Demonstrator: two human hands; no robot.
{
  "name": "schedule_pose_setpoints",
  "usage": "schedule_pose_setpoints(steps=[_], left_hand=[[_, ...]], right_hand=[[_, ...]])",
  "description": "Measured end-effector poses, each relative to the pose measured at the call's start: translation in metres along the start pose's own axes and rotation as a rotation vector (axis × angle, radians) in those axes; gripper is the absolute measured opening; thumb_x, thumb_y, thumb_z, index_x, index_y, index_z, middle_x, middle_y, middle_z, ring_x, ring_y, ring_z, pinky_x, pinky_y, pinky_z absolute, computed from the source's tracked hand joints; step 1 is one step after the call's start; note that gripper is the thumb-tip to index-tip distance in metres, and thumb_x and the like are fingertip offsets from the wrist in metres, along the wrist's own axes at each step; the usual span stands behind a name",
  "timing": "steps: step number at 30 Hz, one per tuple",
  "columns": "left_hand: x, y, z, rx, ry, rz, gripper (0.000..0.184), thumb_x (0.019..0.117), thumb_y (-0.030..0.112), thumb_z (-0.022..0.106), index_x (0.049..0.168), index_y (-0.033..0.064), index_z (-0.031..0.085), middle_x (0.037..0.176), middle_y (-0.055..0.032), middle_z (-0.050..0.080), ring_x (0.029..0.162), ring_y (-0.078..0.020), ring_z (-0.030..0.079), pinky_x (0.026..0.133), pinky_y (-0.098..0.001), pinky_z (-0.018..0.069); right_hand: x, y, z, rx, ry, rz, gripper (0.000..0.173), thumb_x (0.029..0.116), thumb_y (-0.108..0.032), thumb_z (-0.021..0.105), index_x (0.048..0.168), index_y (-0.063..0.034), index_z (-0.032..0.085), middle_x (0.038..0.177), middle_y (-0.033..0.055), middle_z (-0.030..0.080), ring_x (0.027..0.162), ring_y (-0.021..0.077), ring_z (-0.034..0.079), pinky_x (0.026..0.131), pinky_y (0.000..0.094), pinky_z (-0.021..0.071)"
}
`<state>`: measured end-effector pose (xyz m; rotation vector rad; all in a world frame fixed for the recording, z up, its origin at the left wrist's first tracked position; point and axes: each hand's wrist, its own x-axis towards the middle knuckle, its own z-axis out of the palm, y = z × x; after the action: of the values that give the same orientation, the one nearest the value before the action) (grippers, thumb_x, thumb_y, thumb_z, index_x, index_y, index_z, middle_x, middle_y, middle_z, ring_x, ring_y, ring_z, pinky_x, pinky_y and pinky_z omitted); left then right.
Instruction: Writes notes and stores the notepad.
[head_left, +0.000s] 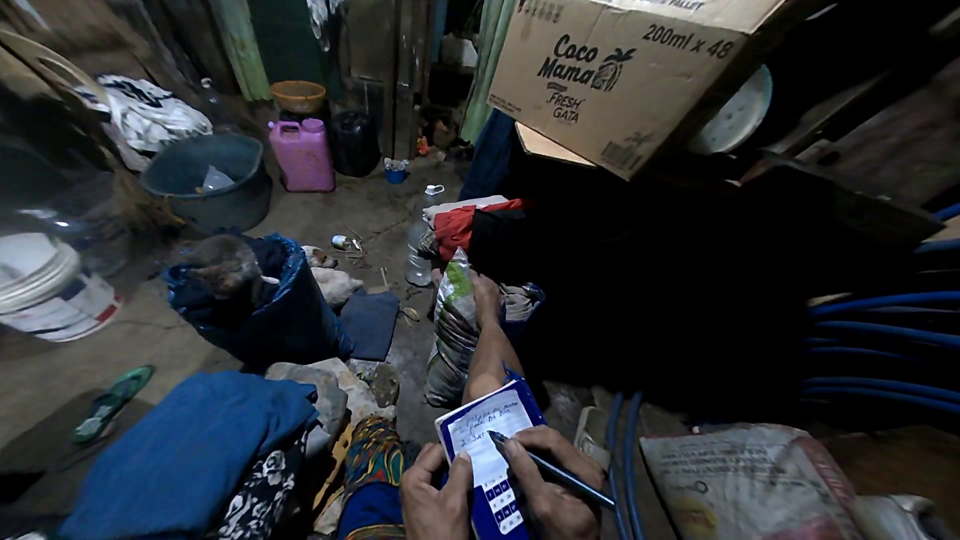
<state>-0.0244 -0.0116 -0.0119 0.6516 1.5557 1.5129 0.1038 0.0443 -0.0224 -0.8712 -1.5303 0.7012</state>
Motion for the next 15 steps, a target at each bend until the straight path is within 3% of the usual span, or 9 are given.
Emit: schedule_pose_setpoints(steps=[15], left_hand=[[-0.0006, 0.0006, -0.0007, -0.003, 0.002, 0.001, 0.014, 0.0897, 0.003, 0.064, 0.080, 0.0033, 0.074, 0.078, -0.0063, 0.070, 0.068, -0.0138, 0.068, 0.064, -0.0292, 0.0593]], right_hand=[[-0.0002, 0.0032, 0.0010, -0.011, -0.011, -0.005, 0.010, 0.0901, -0.014, 0.074, 0.084, -0.0070, 0.073, 0.079, 0.0006, 0.071, 0.068, 0.0062, 0.067, 0.062, 0.0203, 0.0590]])
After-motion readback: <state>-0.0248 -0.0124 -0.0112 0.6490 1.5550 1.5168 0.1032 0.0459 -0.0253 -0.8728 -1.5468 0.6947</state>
